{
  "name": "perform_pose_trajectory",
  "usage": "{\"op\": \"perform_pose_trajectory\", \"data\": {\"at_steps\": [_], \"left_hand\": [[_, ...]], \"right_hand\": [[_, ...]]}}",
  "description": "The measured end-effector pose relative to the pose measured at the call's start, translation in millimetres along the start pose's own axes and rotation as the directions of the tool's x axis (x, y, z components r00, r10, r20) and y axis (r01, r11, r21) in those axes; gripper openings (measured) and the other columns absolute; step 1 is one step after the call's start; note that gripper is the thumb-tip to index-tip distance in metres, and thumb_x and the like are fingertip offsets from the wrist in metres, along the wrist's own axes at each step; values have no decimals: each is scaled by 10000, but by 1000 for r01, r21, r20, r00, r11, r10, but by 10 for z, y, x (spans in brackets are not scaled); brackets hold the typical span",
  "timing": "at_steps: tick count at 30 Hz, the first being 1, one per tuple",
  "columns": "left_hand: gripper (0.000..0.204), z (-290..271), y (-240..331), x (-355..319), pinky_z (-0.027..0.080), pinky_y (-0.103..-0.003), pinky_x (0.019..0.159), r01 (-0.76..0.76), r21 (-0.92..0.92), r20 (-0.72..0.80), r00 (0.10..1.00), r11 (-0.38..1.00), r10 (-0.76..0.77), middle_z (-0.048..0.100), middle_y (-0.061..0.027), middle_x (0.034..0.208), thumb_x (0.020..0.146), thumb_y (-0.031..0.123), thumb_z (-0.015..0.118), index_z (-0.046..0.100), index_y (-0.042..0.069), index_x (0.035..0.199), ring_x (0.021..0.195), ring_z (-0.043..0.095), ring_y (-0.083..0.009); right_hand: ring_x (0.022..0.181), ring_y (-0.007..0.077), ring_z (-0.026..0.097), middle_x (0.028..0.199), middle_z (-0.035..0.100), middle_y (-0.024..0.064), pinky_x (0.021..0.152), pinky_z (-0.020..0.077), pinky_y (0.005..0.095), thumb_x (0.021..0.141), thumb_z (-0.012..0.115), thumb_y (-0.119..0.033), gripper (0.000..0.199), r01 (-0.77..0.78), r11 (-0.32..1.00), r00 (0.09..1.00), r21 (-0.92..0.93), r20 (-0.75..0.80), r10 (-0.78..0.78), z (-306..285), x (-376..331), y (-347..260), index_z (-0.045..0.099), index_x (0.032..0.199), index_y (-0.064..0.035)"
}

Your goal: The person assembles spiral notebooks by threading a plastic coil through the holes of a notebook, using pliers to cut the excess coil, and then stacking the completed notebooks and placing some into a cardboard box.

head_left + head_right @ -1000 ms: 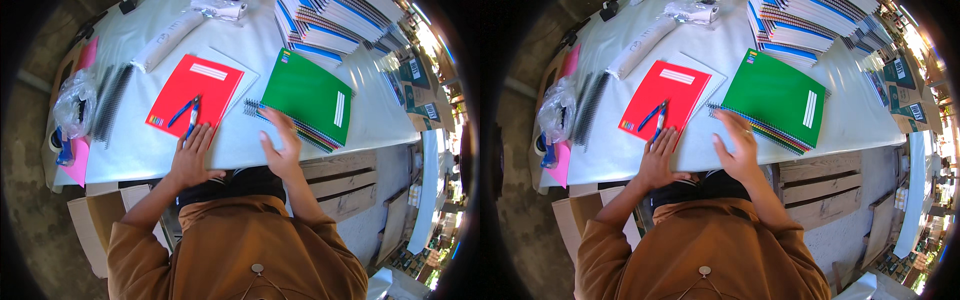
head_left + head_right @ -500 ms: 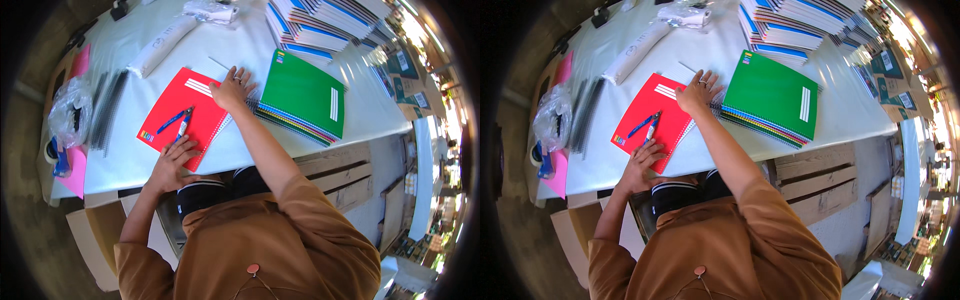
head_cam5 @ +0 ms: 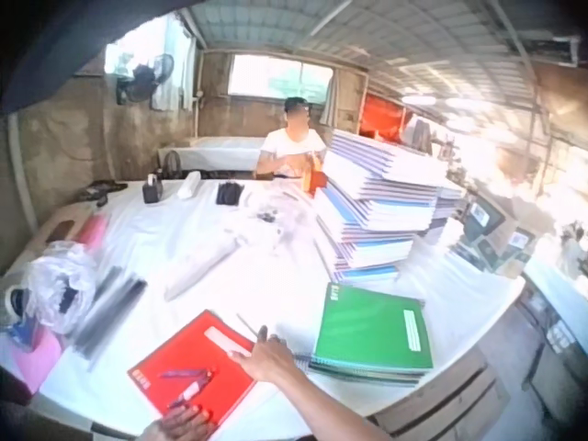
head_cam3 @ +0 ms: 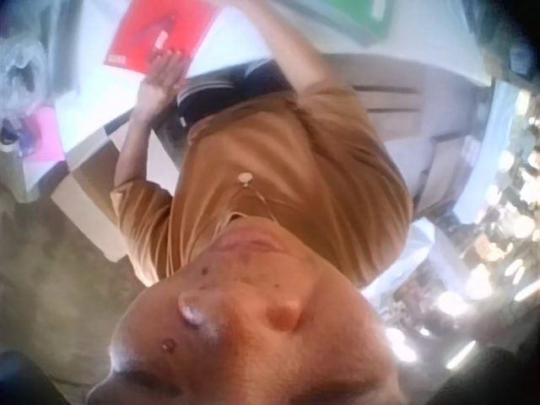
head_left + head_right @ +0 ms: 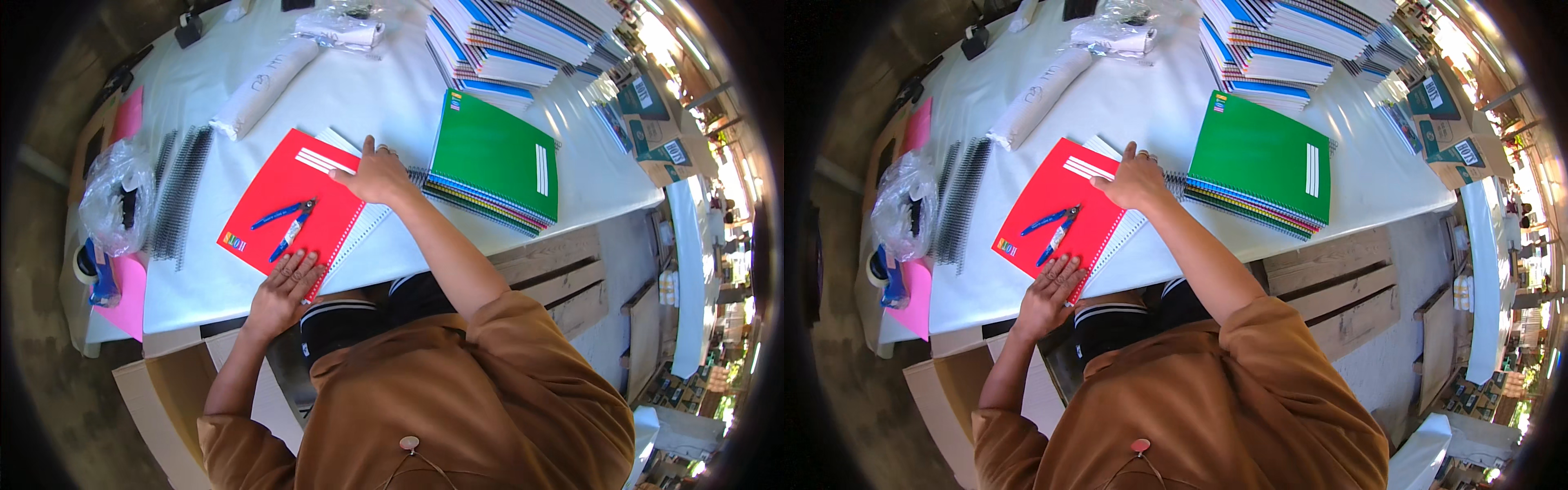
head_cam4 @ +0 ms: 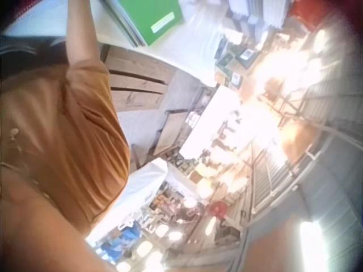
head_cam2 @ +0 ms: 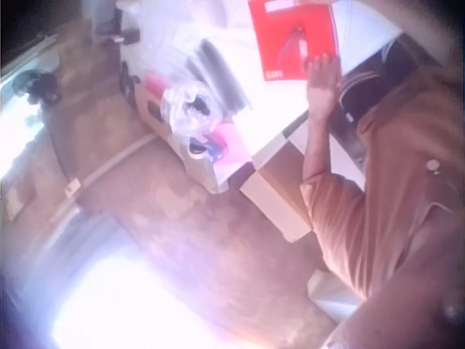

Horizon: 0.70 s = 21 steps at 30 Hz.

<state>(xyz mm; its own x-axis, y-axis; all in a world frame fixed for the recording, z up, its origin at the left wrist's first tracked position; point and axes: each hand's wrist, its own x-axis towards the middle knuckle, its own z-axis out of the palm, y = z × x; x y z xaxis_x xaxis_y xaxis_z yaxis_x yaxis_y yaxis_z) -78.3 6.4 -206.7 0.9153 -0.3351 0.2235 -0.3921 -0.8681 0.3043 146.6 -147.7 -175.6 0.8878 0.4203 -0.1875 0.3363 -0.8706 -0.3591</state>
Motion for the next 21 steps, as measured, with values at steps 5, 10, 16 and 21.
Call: {"op": "perform_pose_trajectory", "data": {"at_steps": [5,10,16,21], "left_hand": [[259,-134,-402,-263,445,-347,895,147,-430,-306,905,891,-296,626,-148,1075,808,20,589,598,11,1066,1002,603,-224],[174,-1109,-657,20,439,-248,777,-26,-609,-652,586,793,-481,630,-86,968,854,142,639,604,2,951,857,572,-144],[313,-1250,-399,444,464,-267,778,-337,-733,-666,533,591,-521,598,-73,994,828,130,665,527,-5,1075,884,572,-135],[272,-61,-372,445,491,-280,737,305,-881,-3,761,361,-649,616,-34,899,750,-37,602,563,20,1013,819,590,-132]], "right_hand": [[1141,372,500,1219,486,312,951,405,385,746,528,-687,983,94,981,941,172,306,-144,-262,4,25,361,1290,114],[1044,178,562,1095,612,134,882,444,303,839,622,-395,534,184,283,803,941,22,-596,-649,-14,170,561,1131,49],[831,97,598,894,677,43,780,477,260,707,752,-43,300,560,290,818,776,-462,-343,-851,-688,177,643,984,-4],[774,100,604,861,657,27,710,503,263,718,735,-5,225,390,141,917,910,-370,-151,-76,-815,739,638,921,-9]]}}
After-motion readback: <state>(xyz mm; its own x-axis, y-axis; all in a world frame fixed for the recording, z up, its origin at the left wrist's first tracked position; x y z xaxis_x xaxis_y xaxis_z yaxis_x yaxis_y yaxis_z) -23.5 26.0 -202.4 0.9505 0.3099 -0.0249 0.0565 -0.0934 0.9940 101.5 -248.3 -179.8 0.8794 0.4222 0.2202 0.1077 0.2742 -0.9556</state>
